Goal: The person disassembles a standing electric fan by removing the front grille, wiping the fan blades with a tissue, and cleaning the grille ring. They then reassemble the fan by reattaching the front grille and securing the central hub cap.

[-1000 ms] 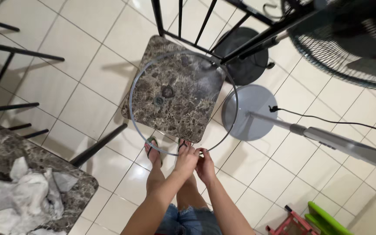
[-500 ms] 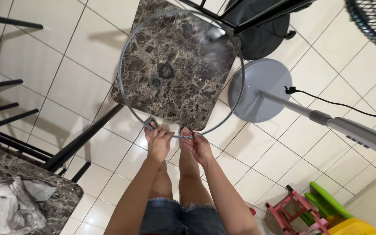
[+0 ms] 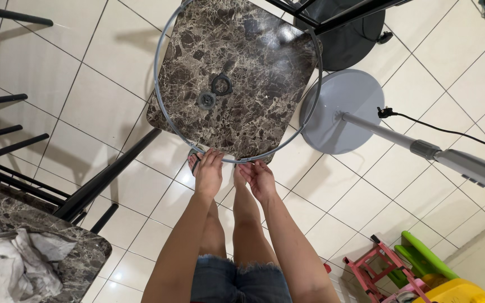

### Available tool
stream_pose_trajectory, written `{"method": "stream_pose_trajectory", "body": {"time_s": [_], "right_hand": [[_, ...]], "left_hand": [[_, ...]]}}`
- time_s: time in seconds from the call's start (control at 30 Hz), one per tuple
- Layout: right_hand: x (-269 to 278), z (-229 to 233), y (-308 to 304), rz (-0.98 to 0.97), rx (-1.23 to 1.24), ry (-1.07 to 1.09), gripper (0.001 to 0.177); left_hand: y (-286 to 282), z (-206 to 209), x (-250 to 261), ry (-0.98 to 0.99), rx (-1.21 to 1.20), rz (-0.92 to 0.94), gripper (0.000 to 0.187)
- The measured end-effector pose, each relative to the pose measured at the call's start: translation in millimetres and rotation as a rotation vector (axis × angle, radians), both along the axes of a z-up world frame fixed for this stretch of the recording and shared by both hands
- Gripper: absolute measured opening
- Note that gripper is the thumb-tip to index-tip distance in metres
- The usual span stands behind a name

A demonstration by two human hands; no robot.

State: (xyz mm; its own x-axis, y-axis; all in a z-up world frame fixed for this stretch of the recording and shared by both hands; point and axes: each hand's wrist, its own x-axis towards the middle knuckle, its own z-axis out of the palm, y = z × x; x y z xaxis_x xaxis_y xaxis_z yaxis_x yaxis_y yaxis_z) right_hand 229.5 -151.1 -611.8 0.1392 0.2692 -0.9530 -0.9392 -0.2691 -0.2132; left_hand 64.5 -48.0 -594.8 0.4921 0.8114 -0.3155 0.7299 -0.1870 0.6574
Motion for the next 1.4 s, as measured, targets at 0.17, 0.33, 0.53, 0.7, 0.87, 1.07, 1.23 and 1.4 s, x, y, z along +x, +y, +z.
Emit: {"method": "stream_pose_trajectory", "body": {"time_s": [0.17,0.33,0.53,0.7,0.87,1.07,1.23,1.4], "right_hand": [[4,-5,-3,0.032,0.012,-0.016,0.035],[6,-7,-7,0.066,-0.009,-0.032,0.036],[8,7,-5,0.247,-0.099,-0.076,0.046],[10,20,-16,0.283,-0.108,-0.091,0.054],[10,35,-21,0.356,-0.067,-0.12,0.058],[2,80,-17,0.464,0.042,-0.197,0.059],[-2,145,23,0.578,0.157,-0.265,0.06],[-27,221,79,0.656,0.325,-0.336,0.058]], "left_hand": [[-4,-5,-3,0.011,-0.041,0.007,0.031],[-9,-11,-8,0.061,0.001,-0.014,0.03],[-17,-11,-13,0.079,0.023,-0.002,0.032],[-24,10,-8,0.046,0.035,0.063,0.036],[-19,71,7,-0.052,-0.03,0.133,0.036],[-18,152,18,-0.189,-0.026,0.252,0.036],[-11,199,10,-0.414,-0.058,0.471,0.035],[9,241,-30,-0.61,-0.271,0.734,0.04]]}}
